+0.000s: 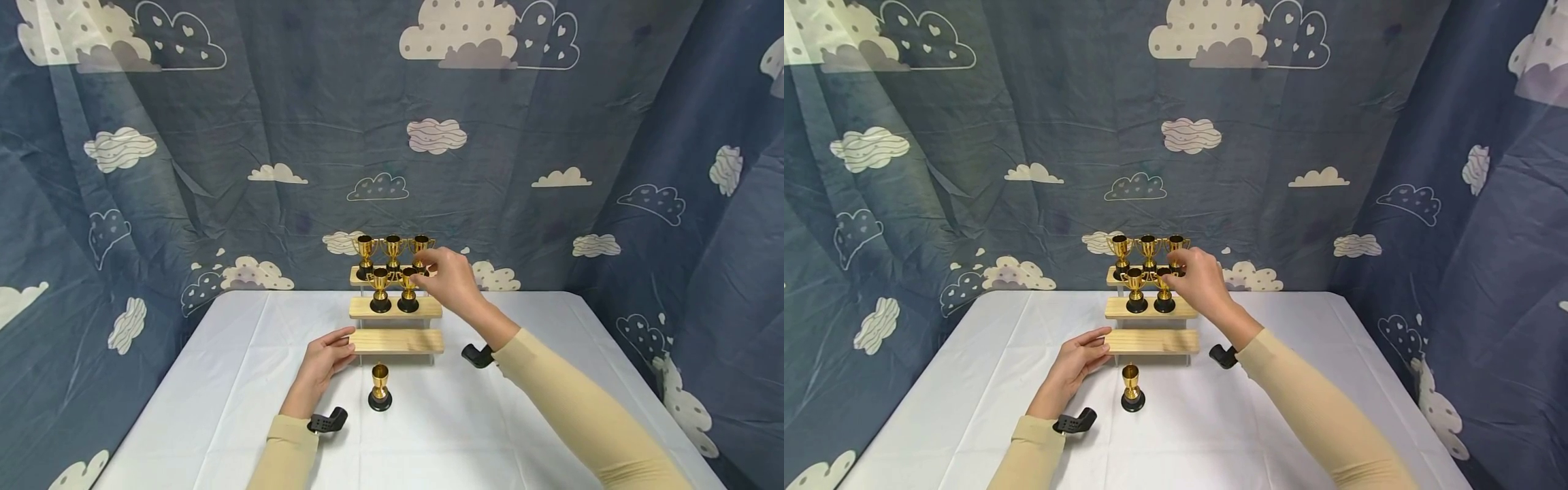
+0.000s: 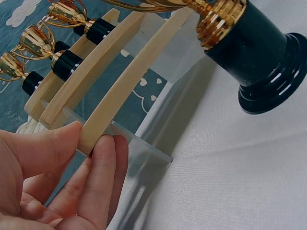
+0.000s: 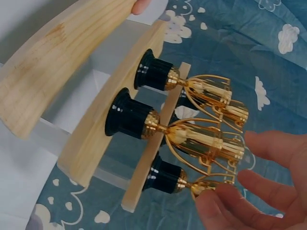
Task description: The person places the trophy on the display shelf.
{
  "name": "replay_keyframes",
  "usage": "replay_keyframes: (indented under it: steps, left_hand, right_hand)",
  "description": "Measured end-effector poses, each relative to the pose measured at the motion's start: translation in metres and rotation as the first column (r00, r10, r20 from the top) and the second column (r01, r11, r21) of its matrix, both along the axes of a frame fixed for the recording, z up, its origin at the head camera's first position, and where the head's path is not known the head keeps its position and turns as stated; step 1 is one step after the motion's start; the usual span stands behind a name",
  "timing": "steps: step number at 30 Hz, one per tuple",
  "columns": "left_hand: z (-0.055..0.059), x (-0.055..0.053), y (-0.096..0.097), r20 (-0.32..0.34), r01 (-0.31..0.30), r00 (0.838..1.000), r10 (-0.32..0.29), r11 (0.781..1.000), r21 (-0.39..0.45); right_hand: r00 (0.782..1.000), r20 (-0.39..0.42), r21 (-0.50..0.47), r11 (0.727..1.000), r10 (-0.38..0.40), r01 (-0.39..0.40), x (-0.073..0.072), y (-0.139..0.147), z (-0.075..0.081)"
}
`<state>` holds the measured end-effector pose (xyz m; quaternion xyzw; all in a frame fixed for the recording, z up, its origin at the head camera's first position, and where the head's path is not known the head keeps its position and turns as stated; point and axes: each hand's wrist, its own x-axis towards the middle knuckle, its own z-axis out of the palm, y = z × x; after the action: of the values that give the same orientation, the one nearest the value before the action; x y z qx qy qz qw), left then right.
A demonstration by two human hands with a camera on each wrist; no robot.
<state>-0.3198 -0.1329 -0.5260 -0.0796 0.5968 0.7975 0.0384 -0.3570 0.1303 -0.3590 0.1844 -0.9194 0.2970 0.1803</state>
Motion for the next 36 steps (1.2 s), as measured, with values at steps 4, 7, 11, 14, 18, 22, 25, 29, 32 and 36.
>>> replay_keyframes:
  steps: [4,7,11,14,18,22,25,29,32,36]
  left_hand:
    - [0.0,0.0,0.0,-0.003,0.003,1.0,-0.003,1.0,-0.001]
    - [0.0,0.0,-0.001,-0.01,0.007,1.0,-0.007,1.0,-0.003]
    - [-0.002,0.0,0.0,-0.009,0.006,1.0,-0.006,1.0,-0.002]
    - [-0.003,-0.001,0.0,-0.007,0.003,1.0,-0.003,1.0,-0.004]
    - [-0.003,-0.001,0.0,-0.001,0.0,1.0,0.0,1.0,-0.002]
    - [-0.002,-0.001,0.0,0.005,-0.002,1.0,0.002,1.0,0.0]
    - [-0.002,-0.001,0.0,-0.001,-0.001,1.0,0.001,1.0,-0.004]
    - [-0.001,-0.001,-0.001,-0.007,0.011,1.0,-0.011,1.0,-0.005]
    - [-0.002,-0.001,-0.001,-0.006,0.014,1.0,-0.014,1.0,-0.003]
    - [-0.001,0.0,0.0,-0.007,0.006,1.0,-0.006,1.0,-0.006]
  right_hand:
    - [1.0,0.003,-0.004,1.0,-0.007,0.007,0.002,0.003,0.003]
    - [1.0,0.014,-0.008,1.0,-0.007,0.007,0.004,0.006,0.003]
    - [1.0,0.025,-0.023,1.0,-0.012,0.013,0.008,0.009,0.003]
    - [1.0,0.025,-0.025,1.0,-0.017,0.018,0.012,0.011,0.004]
    - [1.0,0.022,-0.018,1.0,-0.013,0.013,0.016,0.014,0.004]
    - [1.0,0.023,-0.011,1.0,-0.005,0.005,0.021,0.016,0.005]
    - [1.0,0.021,-0.007,1.0,-0.002,0.002,0.026,0.017,0.006]
    - [1.0,0.017,-0.008,1.0,0.011,-0.011,0.032,0.017,0.006]
    - [1.0,0.013,-0.015,1.0,0.026,-0.026,0.037,0.016,0.005]
    - [0.999,0.016,-0.027,0.999,0.041,-0.041,0.044,0.015,0.004]
